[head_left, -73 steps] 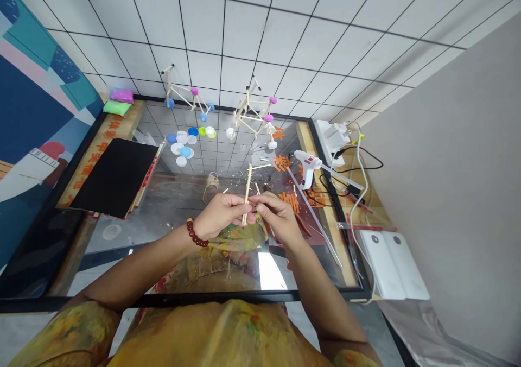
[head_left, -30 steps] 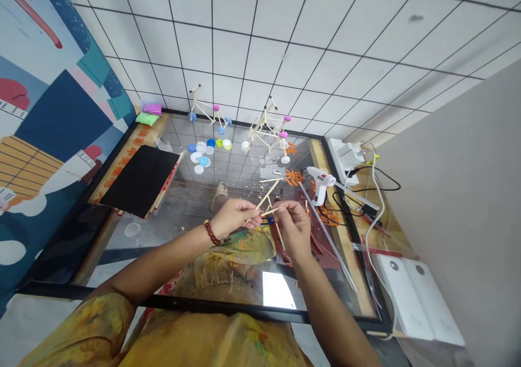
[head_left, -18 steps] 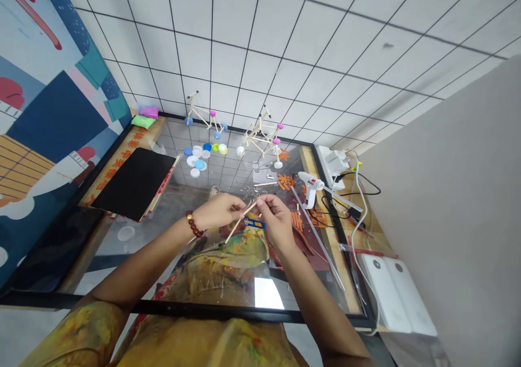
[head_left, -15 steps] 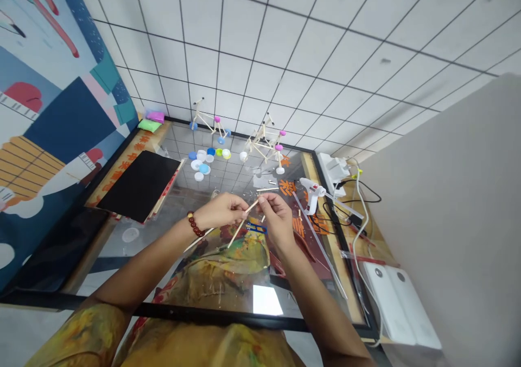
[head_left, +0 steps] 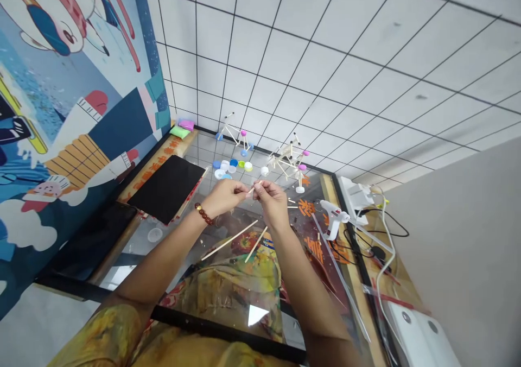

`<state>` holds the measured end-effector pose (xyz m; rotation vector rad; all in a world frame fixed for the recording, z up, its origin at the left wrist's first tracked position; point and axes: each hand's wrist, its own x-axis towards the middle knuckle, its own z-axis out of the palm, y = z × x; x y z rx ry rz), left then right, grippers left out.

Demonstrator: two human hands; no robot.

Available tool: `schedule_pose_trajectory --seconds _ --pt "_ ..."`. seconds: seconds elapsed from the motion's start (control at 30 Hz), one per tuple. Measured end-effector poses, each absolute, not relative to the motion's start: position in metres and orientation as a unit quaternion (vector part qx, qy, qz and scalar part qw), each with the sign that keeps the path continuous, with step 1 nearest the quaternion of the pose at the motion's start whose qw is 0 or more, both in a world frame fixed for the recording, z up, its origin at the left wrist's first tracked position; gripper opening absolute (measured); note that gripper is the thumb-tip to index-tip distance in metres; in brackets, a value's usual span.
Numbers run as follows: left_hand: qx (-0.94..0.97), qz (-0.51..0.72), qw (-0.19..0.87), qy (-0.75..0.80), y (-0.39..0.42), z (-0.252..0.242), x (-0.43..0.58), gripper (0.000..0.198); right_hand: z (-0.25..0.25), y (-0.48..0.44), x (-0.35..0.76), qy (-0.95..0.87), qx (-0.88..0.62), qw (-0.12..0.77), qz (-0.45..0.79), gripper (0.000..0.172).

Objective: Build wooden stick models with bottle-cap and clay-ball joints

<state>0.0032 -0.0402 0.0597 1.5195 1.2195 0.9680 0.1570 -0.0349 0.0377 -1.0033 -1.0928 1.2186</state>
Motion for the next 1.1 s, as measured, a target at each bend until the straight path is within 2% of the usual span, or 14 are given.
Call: schedule_pose_trajectory --seconds 0.13,0.33,0.5,0.6,0.77,0.93,1.1 --pt "0.585 0.443 0.401 0.548 0.003 0.064 -0.031 0.021 0.028 -0.029 0.155 -0.439 -0.453 0.569 0.527 0.025" --pt "0.511 0.491 0.264 0.654 0.126 0.054 -0.072 0.017 0.031 -0.029 0.157 -0.442 -0.446 0.564 0.535 0.024" --pt "0.526 0.502 0.269 0.632 0.195 0.050 -0.066 0.039 0.027 -0.041 0.170 -0.456 -0.459 0.533 0.546 0.021" --pt "0.542 0.495 0.300 0.609 0.215 0.051 -0.056 0.040 0.022 -0.053 0.187 -0.477 -0.476 0.511 0.534 0.019" --pt "0.556 0.472 0.343 0.592 0.216 0.056 -0.053 0.020 0.016 -0.071 0.217 -0.504 -0.507 0.494 0.494 0.016" --pt "0.572 0.501 0.371 0.533 0.182 0.079 -0.062 0.026 0.022 -0.076 0.230 -0.509 -0.508 0.498 0.484 0.018" --pt "0.574 0.516 0.407 0.489 0.118 0.109 -0.058 0.028 0.039 -0.063 0.216 -0.454 -0.465 0.528 0.547 0.024"
